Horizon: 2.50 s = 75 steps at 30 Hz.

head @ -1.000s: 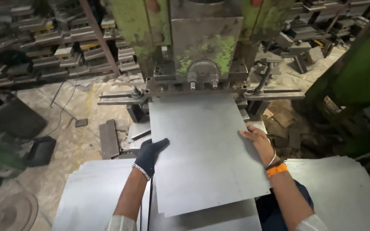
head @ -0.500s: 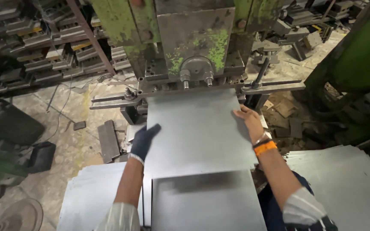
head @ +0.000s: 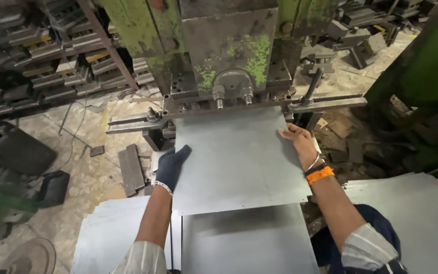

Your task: The recorder is using an industrial stamping machine to process metal sheets.

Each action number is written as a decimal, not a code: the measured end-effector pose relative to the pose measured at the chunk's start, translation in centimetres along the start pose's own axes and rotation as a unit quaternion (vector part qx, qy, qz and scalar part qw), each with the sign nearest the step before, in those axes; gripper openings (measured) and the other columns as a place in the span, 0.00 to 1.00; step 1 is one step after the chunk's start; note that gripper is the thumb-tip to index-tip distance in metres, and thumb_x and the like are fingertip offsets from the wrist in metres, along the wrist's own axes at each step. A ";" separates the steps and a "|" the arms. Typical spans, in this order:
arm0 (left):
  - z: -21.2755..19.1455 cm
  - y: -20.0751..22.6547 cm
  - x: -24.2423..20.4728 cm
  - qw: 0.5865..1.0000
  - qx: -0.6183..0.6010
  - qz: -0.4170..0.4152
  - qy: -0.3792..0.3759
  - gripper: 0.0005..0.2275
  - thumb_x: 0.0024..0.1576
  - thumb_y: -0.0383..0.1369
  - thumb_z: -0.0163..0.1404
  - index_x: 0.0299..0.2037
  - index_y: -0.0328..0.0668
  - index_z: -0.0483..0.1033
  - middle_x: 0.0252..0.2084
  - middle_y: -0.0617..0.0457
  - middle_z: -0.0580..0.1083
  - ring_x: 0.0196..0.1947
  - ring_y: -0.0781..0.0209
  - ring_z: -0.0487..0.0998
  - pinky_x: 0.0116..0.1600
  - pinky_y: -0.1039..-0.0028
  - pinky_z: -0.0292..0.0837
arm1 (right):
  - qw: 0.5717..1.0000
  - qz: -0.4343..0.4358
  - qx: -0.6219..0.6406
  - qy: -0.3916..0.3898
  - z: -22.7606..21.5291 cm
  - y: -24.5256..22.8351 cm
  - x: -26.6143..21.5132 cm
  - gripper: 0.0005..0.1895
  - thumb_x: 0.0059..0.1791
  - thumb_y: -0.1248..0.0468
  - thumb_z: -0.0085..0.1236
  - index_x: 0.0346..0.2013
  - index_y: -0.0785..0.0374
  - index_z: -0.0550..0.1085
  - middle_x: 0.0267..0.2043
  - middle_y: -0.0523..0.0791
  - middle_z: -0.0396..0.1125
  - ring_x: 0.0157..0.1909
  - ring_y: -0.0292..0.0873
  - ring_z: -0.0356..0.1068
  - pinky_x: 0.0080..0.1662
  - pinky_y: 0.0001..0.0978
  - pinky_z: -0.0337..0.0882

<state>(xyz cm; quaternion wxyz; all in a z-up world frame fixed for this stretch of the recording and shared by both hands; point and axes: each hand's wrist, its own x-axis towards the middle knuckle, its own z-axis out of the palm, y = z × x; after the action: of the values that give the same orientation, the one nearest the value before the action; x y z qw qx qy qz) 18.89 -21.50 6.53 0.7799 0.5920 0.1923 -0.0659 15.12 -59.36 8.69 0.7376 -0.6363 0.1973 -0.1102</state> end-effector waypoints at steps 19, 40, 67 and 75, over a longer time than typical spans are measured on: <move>1.1 0.7 -2.0 0.997 0.078 0.003 0.027 0.26 0.47 0.38 0.71 0.54 0.38 0.80 0.47 0.43 0.80 0.49 0.54 0.81 0.61 0.62 0.73 | 0.998 0.023 -0.064 0.012 -2.5 4.8 4.6 0.12 0.39 0.58 0.77 0.30 0.58 0.82 0.36 0.43 0.75 0.39 0.37 0.74 0.46 0.31 0.70; -4.4 -5.1 -18.9 0.991 0.130 -0.032 -0.015 0.33 0.51 0.36 0.61 0.69 0.39 0.66 0.69 0.40 0.69 0.70 0.45 0.67 0.74 0.54 0.59 | 0.995 -0.030 -0.073 -0.063 -5.6 3.4 -17.0 0.31 0.46 0.72 0.57 0.65 0.67 0.68 0.62 0.53 0.66 0.61 0.47 0.64 0.62 0.41 0.65; -34.3 -14.1 -15.4 0.565 0.644 0.204 0.473 0.31 0.55 0.45 0.50 0.66 0.31 0.68 0.66 0.36 0.69 0.64 0.38 0.69 0.69 0.45 0.54 | 0.870 0.398 -0.257 -0.136 27.7 23.8 -31.3 0.28 0.38 0.65 0.59 0.52 0.73 0.71 0.53 0.57 0.68 0.49 0.55 0.70 0.48 0.44 0.73; -36.1 -17.1 -18.3 0.621 0.647 0.158 0.414 0.32 0.59 0.48 0.46 0.66 0.27 0.66 0.70 0.31 0.64 0.71 0.33 0.60 0.73 0.40 0.44 | 0.870 0.448 -0.196 -0.065 28.1 21.7 -33.4 0.25 0.38 0.72 0.55 0.49 0.76 0.72 0.58 0.59 0.66 0.57 0.60 0.68 0.58 0.53 0.70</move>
<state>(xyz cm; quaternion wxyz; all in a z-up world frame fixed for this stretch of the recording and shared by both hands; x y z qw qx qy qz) -11.56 5.46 -10.09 0.0322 0.9296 0.3063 0.2026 -4.64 -16.82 -4.39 0.5788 -0.6170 0.4302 0.3151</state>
